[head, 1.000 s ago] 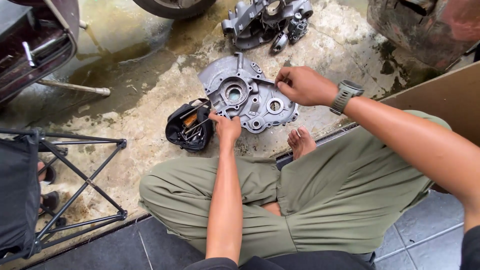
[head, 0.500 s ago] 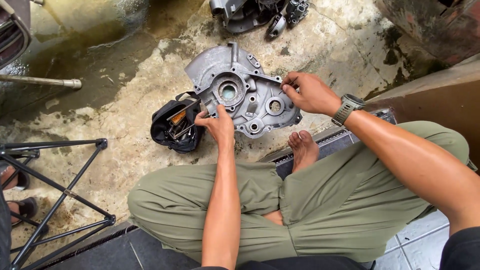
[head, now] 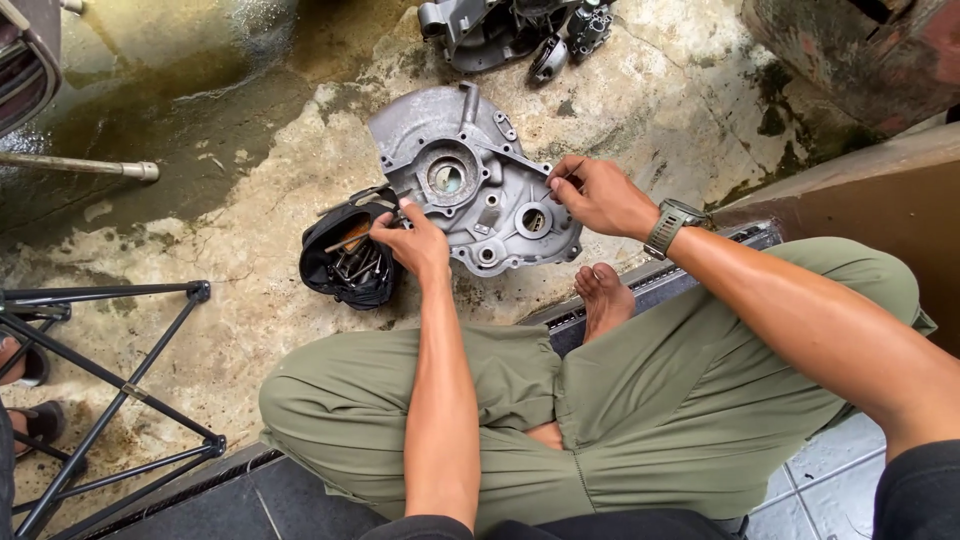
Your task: Cleaning and scraping old gasket material from a motorcycle engine casing using a small tool.
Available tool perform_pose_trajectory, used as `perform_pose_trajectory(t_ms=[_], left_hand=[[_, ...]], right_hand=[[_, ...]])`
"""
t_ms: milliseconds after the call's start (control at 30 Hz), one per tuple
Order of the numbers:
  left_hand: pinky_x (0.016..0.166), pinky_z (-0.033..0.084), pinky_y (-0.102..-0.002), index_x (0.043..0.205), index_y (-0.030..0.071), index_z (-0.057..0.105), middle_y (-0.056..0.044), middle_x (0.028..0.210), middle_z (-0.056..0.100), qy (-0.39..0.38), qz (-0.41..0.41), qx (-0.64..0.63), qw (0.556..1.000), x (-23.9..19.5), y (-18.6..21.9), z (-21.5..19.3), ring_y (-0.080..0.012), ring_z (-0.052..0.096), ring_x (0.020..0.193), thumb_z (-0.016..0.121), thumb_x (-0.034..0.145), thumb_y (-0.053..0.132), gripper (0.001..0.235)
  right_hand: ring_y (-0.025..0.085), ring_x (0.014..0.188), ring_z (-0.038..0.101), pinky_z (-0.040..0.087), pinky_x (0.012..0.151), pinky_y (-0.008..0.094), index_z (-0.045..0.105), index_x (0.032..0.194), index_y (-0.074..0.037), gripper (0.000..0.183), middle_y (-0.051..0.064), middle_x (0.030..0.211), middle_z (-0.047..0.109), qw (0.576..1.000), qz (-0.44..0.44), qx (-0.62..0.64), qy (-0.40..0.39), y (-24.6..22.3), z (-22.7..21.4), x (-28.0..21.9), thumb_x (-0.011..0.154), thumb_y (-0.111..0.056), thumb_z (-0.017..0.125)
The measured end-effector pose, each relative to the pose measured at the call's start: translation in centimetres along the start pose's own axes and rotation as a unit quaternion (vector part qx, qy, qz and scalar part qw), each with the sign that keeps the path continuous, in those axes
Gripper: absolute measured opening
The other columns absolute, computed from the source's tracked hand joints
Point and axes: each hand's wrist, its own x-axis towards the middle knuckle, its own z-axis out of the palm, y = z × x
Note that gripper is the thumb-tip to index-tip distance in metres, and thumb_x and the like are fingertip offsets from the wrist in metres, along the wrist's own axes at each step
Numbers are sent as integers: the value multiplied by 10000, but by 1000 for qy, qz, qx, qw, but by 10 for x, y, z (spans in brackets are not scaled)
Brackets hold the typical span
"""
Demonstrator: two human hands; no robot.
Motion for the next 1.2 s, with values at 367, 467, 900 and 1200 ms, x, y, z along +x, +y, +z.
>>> perform_pose_trajectory(t_ms=[367, 467, 900, 1200], left_hand=[[1006, 515, -478, 1309, 171, 419, -313, 1218, 624, 1, 1, -40, 999, 31, -14, 9, -444, 658, 1170, 671, 933, 580, 610], [1019, 507, -475, 1307, 188, 406, -312, 1291, 607, -8, -10, -34, 999, 17, -3, 6, -427, 651, 1193, 662, 942, 568, 585], [1012, 489, -525, 1293, 205, 375, -341, 1265, 630, -2, 36, 35, 999, 7, 1, 11, -452, 642, 1195, 659, 917, 546, 581], [1014, 467, -583, 1415, 154, 292, -302, 1361, 578, -37, 77, 163, 983, -13, 18, -3, -467, 615, 1236, 710, 840, 686, 888]], right_hand=[[448, 906, 712, 533, 806, 545, 733, 1071, -45, 183, 214, 931, 752, 979, -156, -130, -11, 9, 19, 1, 948, -155, 652], [405, 927, 711, 511, 853, 532, 739, 1068, -90, 178, 163, 939, 757, 967, -185, -172, 2, 18, 26, 0, 934, -186, 670], [234, 947, 622, 431, 781, 391, 761, 1002, -200, 112, 7, 1008, 699, 910, -267, -306, 82, 47, 47, -5, 983, -280, 685], [204, 918, 620, 379, 801, 386, 788, 996, -194, 152, 1, 981, 715, 912, -274, -295, 82, 49, 59, -14, 1002, -289, 669]])
